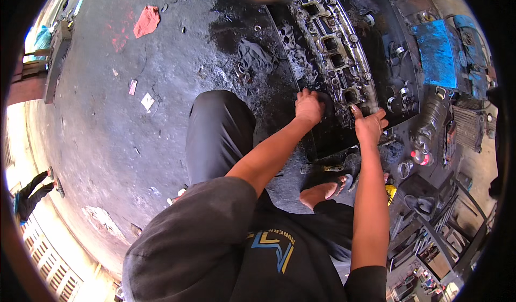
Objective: The person scrubs and wipes a disassembled engine cylinder head with a rag and a brush, removing grime from the surface and crevices. A second person assists by scrubbing the opposite side of the same part.
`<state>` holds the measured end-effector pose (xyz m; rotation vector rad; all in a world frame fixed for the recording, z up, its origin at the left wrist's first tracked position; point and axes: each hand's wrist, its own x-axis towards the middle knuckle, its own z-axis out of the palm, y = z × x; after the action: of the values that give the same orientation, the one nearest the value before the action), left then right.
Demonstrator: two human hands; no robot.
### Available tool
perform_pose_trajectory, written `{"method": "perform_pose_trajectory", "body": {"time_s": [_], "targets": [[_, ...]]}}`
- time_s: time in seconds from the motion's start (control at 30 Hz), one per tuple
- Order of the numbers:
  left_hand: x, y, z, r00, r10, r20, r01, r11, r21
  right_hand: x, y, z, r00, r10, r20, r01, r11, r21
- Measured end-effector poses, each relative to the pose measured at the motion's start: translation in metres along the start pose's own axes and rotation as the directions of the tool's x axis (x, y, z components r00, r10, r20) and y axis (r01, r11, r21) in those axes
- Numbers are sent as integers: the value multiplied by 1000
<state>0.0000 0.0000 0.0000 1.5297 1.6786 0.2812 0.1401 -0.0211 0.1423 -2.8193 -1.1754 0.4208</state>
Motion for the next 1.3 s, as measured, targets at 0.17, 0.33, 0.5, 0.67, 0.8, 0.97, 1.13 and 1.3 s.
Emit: {"method": "perform_pose_trajectory", "body": {"time_s": [0.17, 0.33, 0.5, 0.67, 0.8, 0.97, 1.13, 1.3], "targets": [[-1, 5, -70, 972, -186, -142, 92, 861, -499, -5, 0, -7, 1000, -17, -20, 17, 1000, -10], [12, 35, -138, 912, -289, -293, -23, 674, -738, -3, 1, -6, 1000, 12, 9, -12, 1000, 3], [74, 75, -155, 883, -223, -414, -98, 773, -626, -1, -1, -5, 1000, -12, 1, 12, 1000, -3], [104, 61, -129, 847, -164, -505, -181, 806, -564, 3, 6, -1, 1000, -7, -2, 7, 1000, 8], [99, 49, -132, 934, -165, -317, -111, 708, -697, 3, 2, -3, 998, 52, 37, -52, 999, 13], [57, 40, -88, 971, -239, 13, 117, 427, -897, 1, 2, -4, 998, 57, 34, -58, 998, 18], [30, 45, -50, 987, -142, -76, -7, 437, -900, 1, 4, -3, 999, 30, 24, -30, 1000, -5], [49, 47, -62, 990, -139, -8, 44, 373, -927, 4, 12, 3, 1000, -7, 19, 7, 1000, 23]]}}
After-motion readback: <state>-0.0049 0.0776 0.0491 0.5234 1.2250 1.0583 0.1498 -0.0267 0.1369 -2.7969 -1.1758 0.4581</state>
